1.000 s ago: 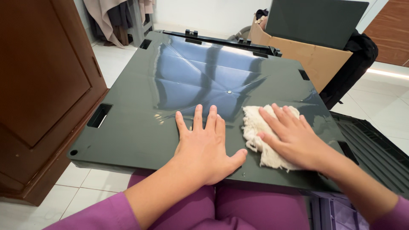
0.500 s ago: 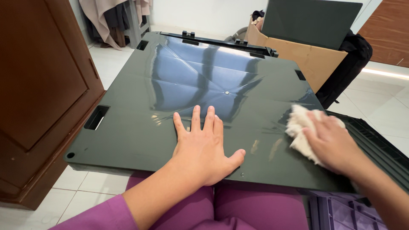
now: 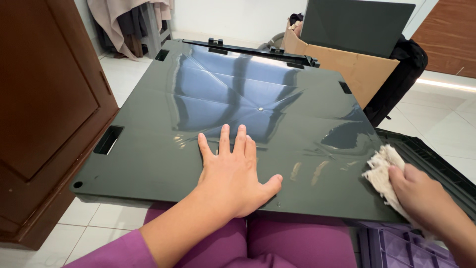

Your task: The person wipes the underside and top surface of a dark green plastic panel with a white cloth, then flips it over and continues wiping. They then pick up a purple plastic panel and wipe its top and underside surfaces.

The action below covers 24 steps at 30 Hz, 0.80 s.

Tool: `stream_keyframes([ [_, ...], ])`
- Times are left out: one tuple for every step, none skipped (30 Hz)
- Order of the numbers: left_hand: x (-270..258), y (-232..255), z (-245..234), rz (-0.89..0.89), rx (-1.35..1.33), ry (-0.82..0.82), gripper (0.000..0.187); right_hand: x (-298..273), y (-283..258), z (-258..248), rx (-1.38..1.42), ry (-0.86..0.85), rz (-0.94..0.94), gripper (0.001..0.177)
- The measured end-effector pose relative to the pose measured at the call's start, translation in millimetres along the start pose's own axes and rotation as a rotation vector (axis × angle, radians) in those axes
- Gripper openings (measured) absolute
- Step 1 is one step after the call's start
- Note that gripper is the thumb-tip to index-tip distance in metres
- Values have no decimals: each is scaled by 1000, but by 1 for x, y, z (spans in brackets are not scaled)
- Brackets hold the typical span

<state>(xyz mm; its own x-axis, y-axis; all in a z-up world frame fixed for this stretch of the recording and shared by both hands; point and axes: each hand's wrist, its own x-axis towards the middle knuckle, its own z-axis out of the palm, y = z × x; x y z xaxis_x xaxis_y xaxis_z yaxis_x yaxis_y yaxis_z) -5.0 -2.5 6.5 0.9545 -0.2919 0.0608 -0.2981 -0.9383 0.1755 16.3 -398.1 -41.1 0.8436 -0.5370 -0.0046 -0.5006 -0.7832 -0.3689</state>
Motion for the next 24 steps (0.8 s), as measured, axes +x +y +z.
stream_keyframes([
  [0, 0, 0, -1, -6, 3, 104, -4, 5, 0, -55, 19, -16, 58],
  [0, 0, 0, 2, -3, 5, 103, -10, 10, -1, -110, 37, -32, 59],
  [0, 0, 0, 4, 0, 7, 103, -15, 13, -1, -165, 55, -49, 61],
  [0, 0, -1, 7, 4, 10, 103, -21, 13, -1, -173, 52, -39, 59],
  [0, 0, -1, 5, 8, 0, 101, -27, 14, -2, -181, 50, -29, 58],
  [0, 0, -1, 3, 12, -11, 100, -34, 14, -3, -190, 46, -18, 57],
  [0, 0, -1, 2, 16, -23, 98, -39, 11, -2, -165, 47, -36, 55],
  [0, 0, 0, 3, 11, -13, 99, -43, 7, 1, -140, 49, -52, 57],
  [0, 0, 0, 5, 5, -2, 100, -46, 2, 1, -116, 51, -68, 61],
  [0, 1, 0, 3, 0, 11, 100, -47, -4, 2, -114, 86, -165, 64],
  [0, 1, 0, 4, 1, 6, 100, -46, -11, 5, -112, 120, -262, 66],
  [0, 1, 0, 2, 3, 2, 100, -45, -19, 9, -110, 152, -364, 69],
  [-1, 1, 0, 0, 4, -2, 100, -44, -28, 12, -150, 145, -416, 68],
  [-1, 1, 0, -2, 2, 2, 101, -42, -37, 17, -189, 138, -469, 67],
  [0, 1, 0, -4, 0, 6, 102, -42, -48, 22, -228, 130, -522, 66],
  [0, 1, 0, -5, -3, 11, 103, -43, -59, 28, -214, 133, -619, 65],
  [0, 1, 1, -4, -2, 14, 103, -45, -71, 35, -198, 136, -717, 63],
  [0, 1, 2, -3, -2, 16, 103, -49, -81, 40, -181, 139, -812, 61],
  [0, 1, 4, -1, -1, 17, 103, -56, -91, 44, -165, 148, -893, 61],
  [1, 0, 5, -1, 4, 7, 102, -63, -102, 47, -148, 158, -976, 61],
  [2, -1, 6, -1, 10, -3, 101, -72, -113, 50, -130, 168, -1058, 62],
  [3, -2, 8, -2, 15, -14, 101, -81, -123, 51, -135, 139, -1052, 61],
  [3, -3, 10, 9, 12, 25, 97, -90, -132, 51, -140, 109, -1045, 61],
  [4, -5, 12, 22, 10, 63, 93, -98, -137, 49, -144, 80, -1035, 61],
])
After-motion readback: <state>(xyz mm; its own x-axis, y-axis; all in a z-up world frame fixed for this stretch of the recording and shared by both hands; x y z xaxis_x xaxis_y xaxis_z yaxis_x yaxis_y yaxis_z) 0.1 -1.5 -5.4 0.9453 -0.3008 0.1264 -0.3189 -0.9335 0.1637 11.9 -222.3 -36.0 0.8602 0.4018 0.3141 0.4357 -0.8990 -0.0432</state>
